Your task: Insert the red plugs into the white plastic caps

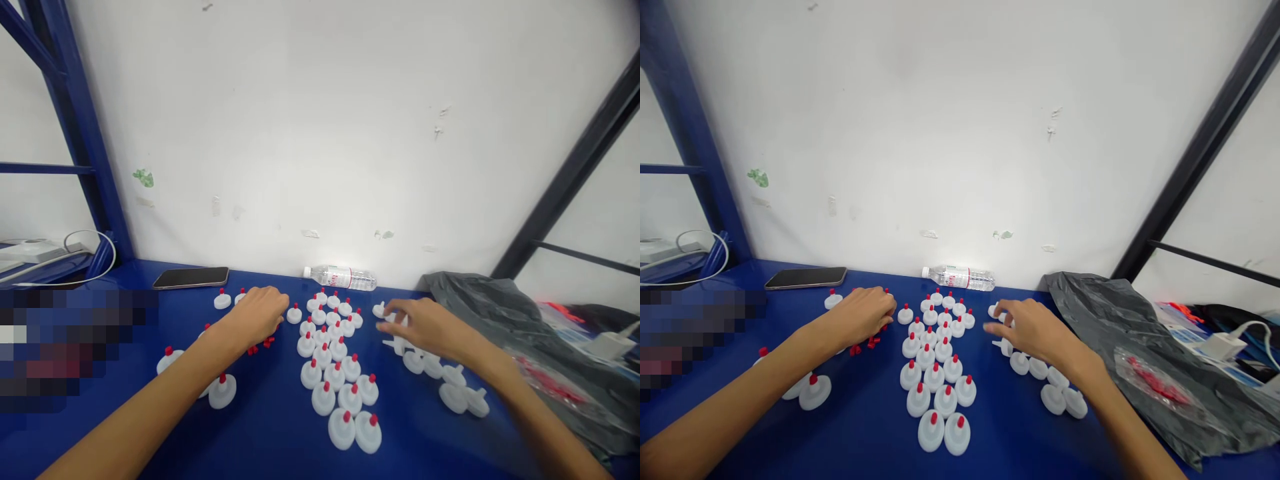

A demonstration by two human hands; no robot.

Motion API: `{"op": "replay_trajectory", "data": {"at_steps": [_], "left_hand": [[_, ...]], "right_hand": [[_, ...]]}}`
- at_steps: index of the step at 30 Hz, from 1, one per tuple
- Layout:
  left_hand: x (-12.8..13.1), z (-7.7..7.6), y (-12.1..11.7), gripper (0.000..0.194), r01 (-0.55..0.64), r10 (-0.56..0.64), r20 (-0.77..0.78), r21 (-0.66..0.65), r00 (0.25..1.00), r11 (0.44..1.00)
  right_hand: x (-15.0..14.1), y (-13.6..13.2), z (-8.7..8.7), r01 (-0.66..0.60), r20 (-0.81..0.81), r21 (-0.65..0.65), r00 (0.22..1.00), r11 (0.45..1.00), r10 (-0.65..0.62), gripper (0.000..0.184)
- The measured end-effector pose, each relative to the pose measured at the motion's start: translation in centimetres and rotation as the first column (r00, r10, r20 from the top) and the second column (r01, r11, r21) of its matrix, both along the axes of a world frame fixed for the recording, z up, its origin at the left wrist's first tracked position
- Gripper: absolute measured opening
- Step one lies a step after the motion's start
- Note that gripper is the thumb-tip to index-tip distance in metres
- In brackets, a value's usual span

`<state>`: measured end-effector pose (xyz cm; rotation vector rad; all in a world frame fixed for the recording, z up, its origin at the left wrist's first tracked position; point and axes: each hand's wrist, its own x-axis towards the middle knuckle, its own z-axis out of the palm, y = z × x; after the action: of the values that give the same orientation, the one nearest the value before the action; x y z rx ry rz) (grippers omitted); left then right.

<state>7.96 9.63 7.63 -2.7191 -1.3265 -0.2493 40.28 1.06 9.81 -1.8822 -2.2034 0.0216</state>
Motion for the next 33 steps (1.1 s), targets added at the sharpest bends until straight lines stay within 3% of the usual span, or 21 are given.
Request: {"op": "replay_trajectory", "data": {"at_steps": [3,6,8,12,14,18,23,33], "left_hand": [[0.0,-0.2,0.1,0.007,-0.001,0.003,-0.064,0.020,0.998,1.000],[-0.1,0.1,0.2,0.010,0.014,-0.010,-0.077,0.057,0.997,0.998],[0.0,0.6,0.2,0.016,0.024,-0.020,-0.051,0.095,0.999,0.995],[0.7,1.8,-0.6,0.023,0.051,-0.064,0.083,0.148,0.995,0.988],[1.5,2.0,-1.4,0.020,0.109,-0.142,0.252,0.144,0.957,0.984],[3.1,1.4,-3.2,0.014,0.271,-0.279,0.556,0.099,0.783,0.958],[3.8,0.7,-3.9,0.012,0.360,-0.322,0.610,0.063,0.724,0.931],[3.7,0.9,-3.8,0.011,0.351,-0.298,0.655,0.053,0.695,0.935]], "right_hand": [[0.6,-0.8,0.0,-0.035,0.041,-0.091,0.998,0.995,0.039,0.027],[0.0,-0.8,-0.1,-0.074,0.034,-0.098,0.996,0.992,0.077,0.019],[-0.8,-0.6,0.0,-0.092,0.008,-0.063,0.996,0.994,0.092,0.016],[-2.5,-0.3,0.1,-0.161,-0.100,0.098,0.980,0.982,0.171,0.032],[-3.4,-0.4,-0.2,-0.207,-0.113,0.179,0.967,0.962,0.229,0.034],[-5.0,-1.0,-1.2,-0.263,-0.090,0.255,0.952,0.930,0.294,0.034],[-5.6,-1.1,-1.9,-0.295,-0.093,0.340,0.934,0.893,0.344,0.033],[-5.6,-1.0,-1.6,-0.276,-0.106,0.400,0.933,0.874,0.344,0.031]]}}
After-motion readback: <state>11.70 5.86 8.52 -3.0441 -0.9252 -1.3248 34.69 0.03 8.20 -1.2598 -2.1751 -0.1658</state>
